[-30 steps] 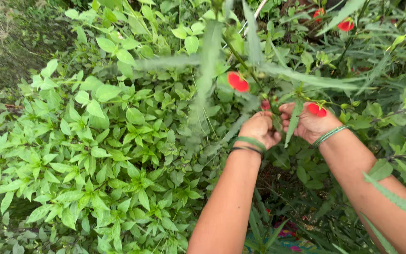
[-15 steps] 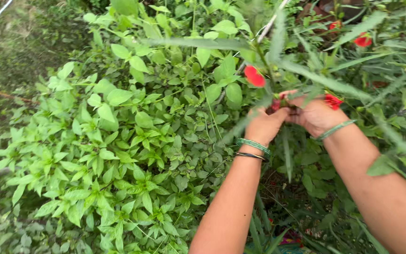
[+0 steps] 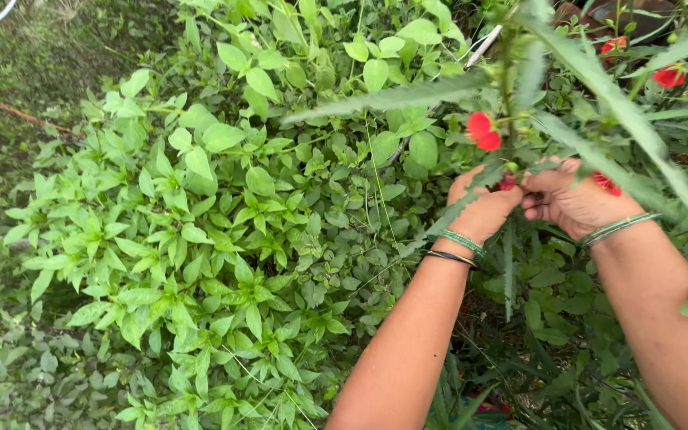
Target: The person picks red flowers and seeds from green plants by hand.
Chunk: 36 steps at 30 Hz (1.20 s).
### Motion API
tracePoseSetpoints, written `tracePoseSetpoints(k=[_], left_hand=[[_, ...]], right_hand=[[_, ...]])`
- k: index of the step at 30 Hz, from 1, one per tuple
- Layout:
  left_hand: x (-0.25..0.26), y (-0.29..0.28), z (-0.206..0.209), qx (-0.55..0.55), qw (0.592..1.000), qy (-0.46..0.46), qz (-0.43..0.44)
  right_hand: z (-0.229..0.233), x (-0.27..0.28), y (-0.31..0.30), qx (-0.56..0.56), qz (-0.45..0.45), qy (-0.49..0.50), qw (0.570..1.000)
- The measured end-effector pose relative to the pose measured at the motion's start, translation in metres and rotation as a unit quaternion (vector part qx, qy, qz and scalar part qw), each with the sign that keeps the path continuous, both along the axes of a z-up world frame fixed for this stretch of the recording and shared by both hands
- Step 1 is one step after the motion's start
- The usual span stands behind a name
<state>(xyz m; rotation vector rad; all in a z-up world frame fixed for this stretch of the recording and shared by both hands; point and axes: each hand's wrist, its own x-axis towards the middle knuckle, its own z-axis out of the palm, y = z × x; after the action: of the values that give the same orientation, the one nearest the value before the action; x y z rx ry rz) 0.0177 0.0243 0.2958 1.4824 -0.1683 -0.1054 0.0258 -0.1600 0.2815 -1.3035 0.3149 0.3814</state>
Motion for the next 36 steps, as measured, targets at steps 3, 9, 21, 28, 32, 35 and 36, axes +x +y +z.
tracePoseSetpoints(k=[3, 9, 21, 28, 32, 35, 36], left_hand=[[-0.001, -0.004, 0.003, 0.161, 0.982, 0.093, -0.017], [-0.005, -0.012, 0.016, 0.218, 0.975, -0.039, 0.026], [0.002, -0.027, 0.018, 0.320, 0.941, -0.060, -0.087], [-0.003, -0.020, 0.015, 0.084, 0.996, -0.040, 0.003], [-0.002, -0.015, 0.017, 0.172, 0.984, -0.044, 0.031], [0.001, -0.017, 0.008, 0.143, 0.987, -0.026, 0.064], [0.003, -0.019, 0.003, 0.125, 0.989, -0.018, 0.073]], right_hand=[[-0.022, 0.000, -0.009, 0.003, -0.029, -0.010, 1.000], [-0.004, -0.005, -0.022, -0.084, -0.007, 0.023, 0.996], [0.008, -0.025, -0.016, -0.161, -0.016, 0.015, 0.987], [0.028, -0.029, 0.005, -0.116, -0.088, 0.050, 0.988], [0.025, -0.035, 0.010, -0.096, -0.055, 0.062, 0.992], [0.014, -0.042, 0.007, -0.093, -0.040, 0.077, 0.992], [0.010, -0.045, 0.005, -0.084, -0.027, 0.076, 0.993]])
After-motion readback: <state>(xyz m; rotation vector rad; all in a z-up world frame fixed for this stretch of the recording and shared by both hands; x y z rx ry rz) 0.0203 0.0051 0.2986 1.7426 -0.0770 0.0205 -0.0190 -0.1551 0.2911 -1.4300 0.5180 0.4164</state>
